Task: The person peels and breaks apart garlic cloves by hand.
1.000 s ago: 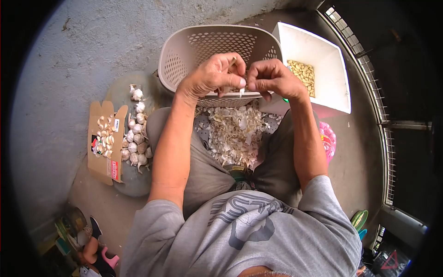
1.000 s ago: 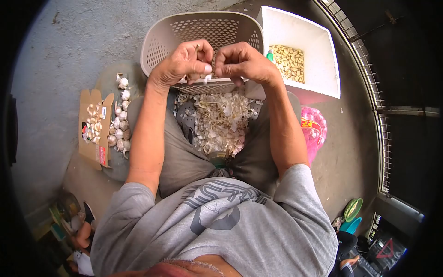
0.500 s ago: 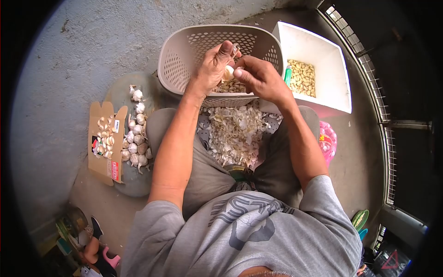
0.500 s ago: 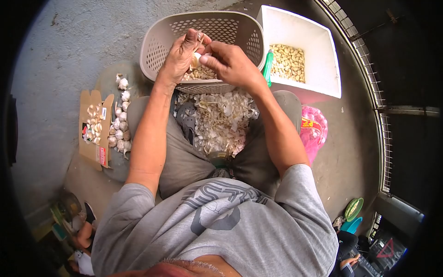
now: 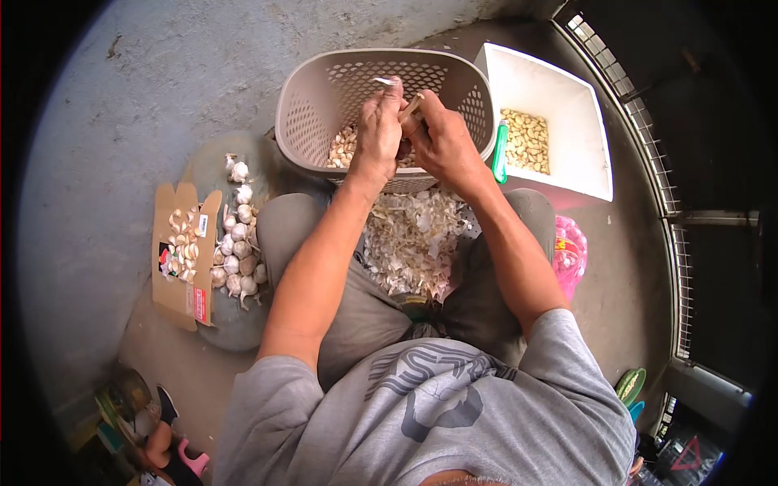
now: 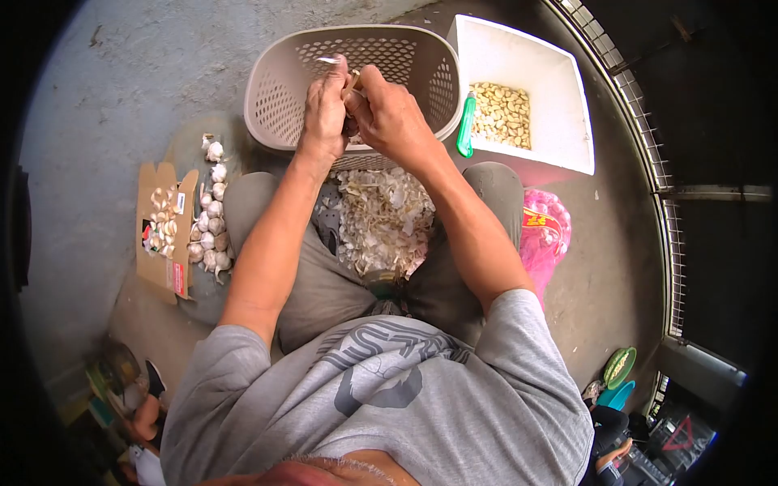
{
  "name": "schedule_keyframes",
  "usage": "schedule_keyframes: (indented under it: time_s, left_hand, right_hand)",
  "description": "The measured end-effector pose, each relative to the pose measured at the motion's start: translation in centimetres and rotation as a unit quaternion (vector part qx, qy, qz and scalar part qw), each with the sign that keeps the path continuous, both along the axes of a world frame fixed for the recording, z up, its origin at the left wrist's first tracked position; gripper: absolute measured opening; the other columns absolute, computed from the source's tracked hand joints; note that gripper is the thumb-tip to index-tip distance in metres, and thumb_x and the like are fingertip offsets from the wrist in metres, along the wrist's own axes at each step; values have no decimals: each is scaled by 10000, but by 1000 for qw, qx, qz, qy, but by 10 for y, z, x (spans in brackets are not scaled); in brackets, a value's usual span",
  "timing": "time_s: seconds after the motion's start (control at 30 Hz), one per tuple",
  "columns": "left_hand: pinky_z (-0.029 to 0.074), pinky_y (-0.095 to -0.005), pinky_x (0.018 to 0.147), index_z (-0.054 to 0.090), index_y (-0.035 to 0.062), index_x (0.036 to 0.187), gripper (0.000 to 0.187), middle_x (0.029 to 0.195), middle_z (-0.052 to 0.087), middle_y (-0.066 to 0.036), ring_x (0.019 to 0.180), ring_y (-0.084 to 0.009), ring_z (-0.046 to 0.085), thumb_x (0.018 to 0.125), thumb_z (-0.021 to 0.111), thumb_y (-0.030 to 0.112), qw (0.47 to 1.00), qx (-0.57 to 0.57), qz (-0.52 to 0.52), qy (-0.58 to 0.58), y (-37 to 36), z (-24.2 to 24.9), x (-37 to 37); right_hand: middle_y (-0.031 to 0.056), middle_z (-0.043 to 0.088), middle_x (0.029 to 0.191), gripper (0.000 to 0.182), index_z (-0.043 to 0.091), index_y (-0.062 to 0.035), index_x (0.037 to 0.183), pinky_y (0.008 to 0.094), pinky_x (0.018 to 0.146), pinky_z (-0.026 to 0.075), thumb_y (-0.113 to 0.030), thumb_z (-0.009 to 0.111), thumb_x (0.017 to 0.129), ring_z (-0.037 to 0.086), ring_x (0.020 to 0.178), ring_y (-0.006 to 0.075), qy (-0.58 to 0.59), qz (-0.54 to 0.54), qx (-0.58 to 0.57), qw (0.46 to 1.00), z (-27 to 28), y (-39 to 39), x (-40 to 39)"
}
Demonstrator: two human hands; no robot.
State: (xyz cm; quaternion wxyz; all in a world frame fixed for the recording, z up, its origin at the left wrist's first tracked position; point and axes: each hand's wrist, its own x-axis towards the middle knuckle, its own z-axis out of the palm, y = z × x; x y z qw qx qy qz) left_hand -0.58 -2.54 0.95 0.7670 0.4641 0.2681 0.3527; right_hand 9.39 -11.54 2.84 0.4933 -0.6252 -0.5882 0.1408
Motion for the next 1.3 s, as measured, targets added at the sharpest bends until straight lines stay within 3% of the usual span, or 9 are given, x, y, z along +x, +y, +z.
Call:
schedule_keyframes:
  time_s: [0.1, 0.13, 0.23, 0.33, 0.4, 0.57, 0.83, 1.2, 1.3]
  left_hand:
    - [344, -251, 400, 587, 137, 865, 338, 621, 541, 29, 448, -81, 458, 1048, 558, 419, 986, -151, -50, -48, -4, 12, -7]
    - [340, -250, 396, 591, 138, 860, 342, 620, 544, 27, 447, -81, 458, 1044, 565, 426, 975, -204, -69, -60, -3, 12, -10]
    - [341, -236, 384, 600, 152, 823, 376, 620, 564, 11, 436, -84, 461, 1016, 605, 474, 956, -250, -96, -117, 0, 4, -6]
    - [365, -218, 385, 601, 117, 827, 419, 674, 597, -9, 437, -88, 477, 1004, 615, 497, 942, -251, -159, -153, 14, 6, -19]
    - [359, -211, 389, 602, 105, 837, 428, 692, 605, -11, 449, -84, 487, 999, 622, 501, 963, -191, -134, -138, 15, 13, -19]
    - [366, -201, 402, 635, 78, 905, 258, 700, 601, -6, 501, -66, 530, 975, 714, 314, 996, 15, -91, -17, 5, 27, -16]
    - [362, -196, 379, 650, 28, 961, 178, 804, 682, -61, 508, -70, 552, 990, 677, 202, 981, -103, -155, -52, 2, 19, -14]
    - [417, -205, 424, 650, 4, 958, 156, 735, 640, -34, 503, -49, 538, 980, 618, 155, 990, 109, -57, 73, -4, 26, -16]
    - [418, -208, 431, 651, 9, 932, 149, 725, 633, -19, 507, -44, 532, 974, 624, 150, 991, 107, -47, 67, -7, 25, -15]
  right_hand:
    - [192, 647, 729, 170, 496, -9, 995, 430, 568, 513, -118, 626, 984, 667, 650, 395, 26, 43, -11, 999, 18, -7, -5]
    - [146, 661, 758, 146, 514, -9, 966, 349, 564, 523, -89, 634, 994, 686, 655, 224, -20, 43, 26, 999, 19, -8, -6]
    - [145, 651, 746, 144, 526, -2, 987, 347, 570, 528, -79, 647, 984, 689, 662, 223, -134, 46, 89, 986, 26, -10, -15]
    - [98, 662, 825, 153, 528, -13, 1069, 304, 536, 500, -93, 639, 1001, 648, 639, 167, 192, 66, -6, 979, 17, -10, -7]
    - [43, 656, 868, 144, 528, -21, 1092, 239, 536, 482, -99, 625, 1020, 603, 659, 95, 372, 111, -21, 921, 17, -10, 5]
    - [61, 678, 898, 157, 582, -9, 1129, 251, 579, 518, -92, 640, 1008, 653, 725, 121, 376, 88, 21, 922, 9, -6, 28]
    - [51, 693, 863, 158, 671, -1, 1101, 280, 631, 540, -95, 691, 976, 682, 772, 128, 454, 116, 52, 882, 1, -8, 39]
    - [54, 683, 878, 227, 654, 41, 1160, 277, 593, 552, -129, 631, 1012, 657, 682, 120, 362, 53, -37, 930, 3, -6, 30]
    - [65, 680, 899, 254, 636, 32, 1206, 278, 577, 539, -130, 607, 1013, 647, 688, 131, 477, 91, -33, 873, 3, -8, 35]
